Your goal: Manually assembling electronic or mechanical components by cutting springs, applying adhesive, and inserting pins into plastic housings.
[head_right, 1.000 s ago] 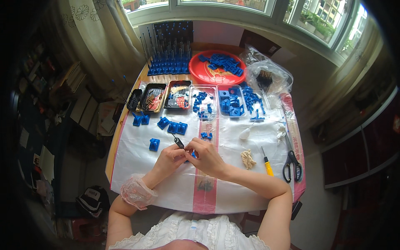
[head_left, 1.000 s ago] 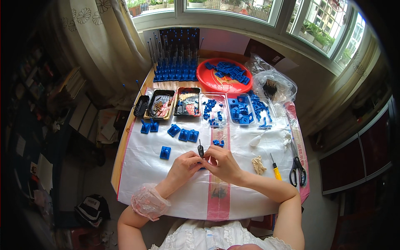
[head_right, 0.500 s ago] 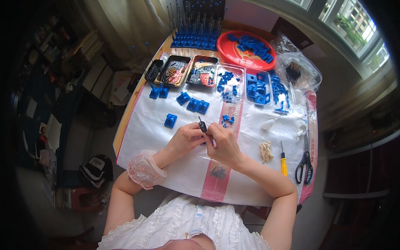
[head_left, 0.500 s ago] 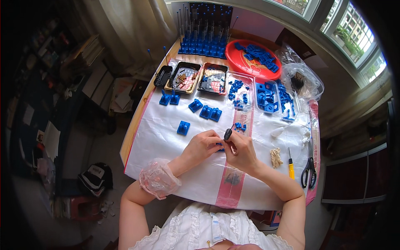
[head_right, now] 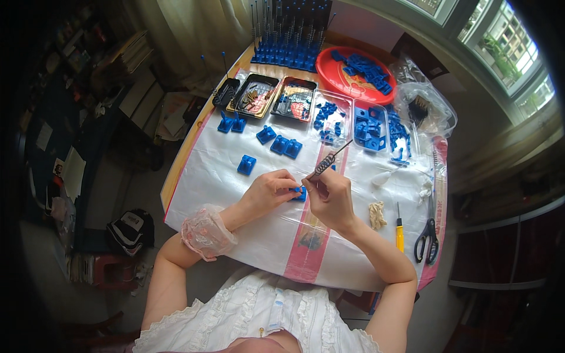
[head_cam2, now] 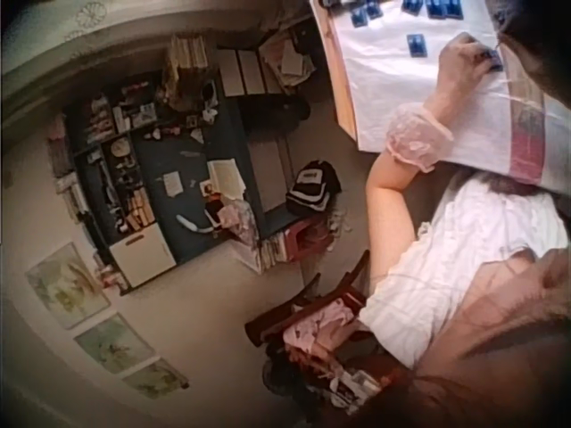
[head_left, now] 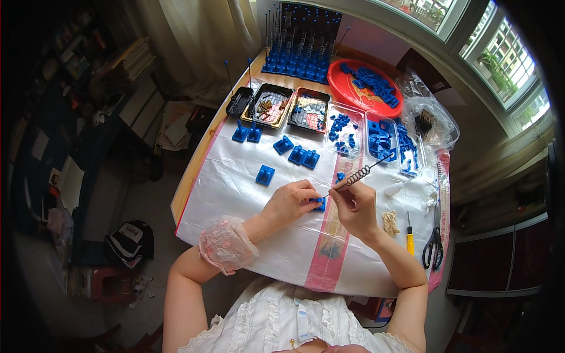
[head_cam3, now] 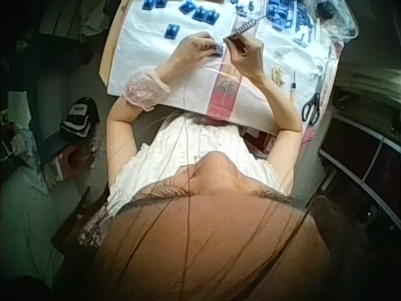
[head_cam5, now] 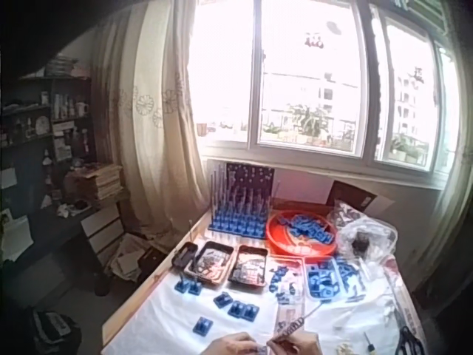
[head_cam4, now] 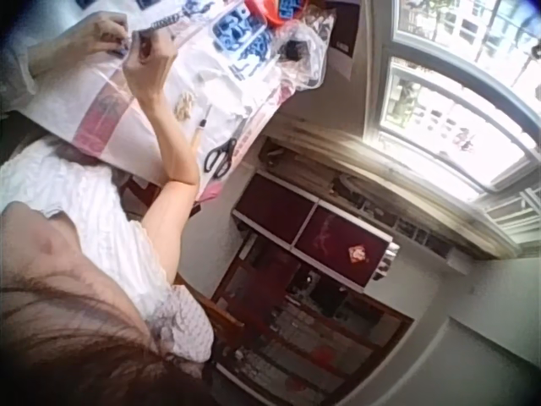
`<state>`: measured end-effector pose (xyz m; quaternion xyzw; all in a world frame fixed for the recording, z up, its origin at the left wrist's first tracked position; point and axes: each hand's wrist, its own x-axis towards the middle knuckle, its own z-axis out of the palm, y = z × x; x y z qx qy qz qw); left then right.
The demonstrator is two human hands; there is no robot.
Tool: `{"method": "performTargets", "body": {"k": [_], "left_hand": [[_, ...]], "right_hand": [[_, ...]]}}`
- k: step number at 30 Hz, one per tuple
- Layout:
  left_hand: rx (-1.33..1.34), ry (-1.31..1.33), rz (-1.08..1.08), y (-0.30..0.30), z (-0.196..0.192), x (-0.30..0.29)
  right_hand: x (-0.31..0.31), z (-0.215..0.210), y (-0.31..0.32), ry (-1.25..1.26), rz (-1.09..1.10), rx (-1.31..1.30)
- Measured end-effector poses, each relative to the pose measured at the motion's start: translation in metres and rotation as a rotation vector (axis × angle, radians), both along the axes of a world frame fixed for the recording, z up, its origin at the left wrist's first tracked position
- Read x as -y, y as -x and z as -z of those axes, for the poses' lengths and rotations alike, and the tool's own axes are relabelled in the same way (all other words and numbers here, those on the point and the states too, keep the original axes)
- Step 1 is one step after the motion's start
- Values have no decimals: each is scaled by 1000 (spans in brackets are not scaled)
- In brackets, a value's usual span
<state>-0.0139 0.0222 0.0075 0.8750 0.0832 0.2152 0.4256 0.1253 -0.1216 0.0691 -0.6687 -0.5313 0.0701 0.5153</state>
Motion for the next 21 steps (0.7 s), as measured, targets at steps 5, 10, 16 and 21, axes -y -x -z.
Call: {"method": "performTargets", "body": {"k": [5,10,16,21], "left_hand": [[-12,-18,5,0,1,-1],[-1,-33,23,0,1,-1],[5,-84,14,-1,-3,2],[-12,-105,14,-1,-2,1]], "right_hand": [[1,10,4,24,-16,-13],[-1,13,3,37,-6,5],[-2,14,1,53,6,0],[2,15,2,55,-28,87]]}}
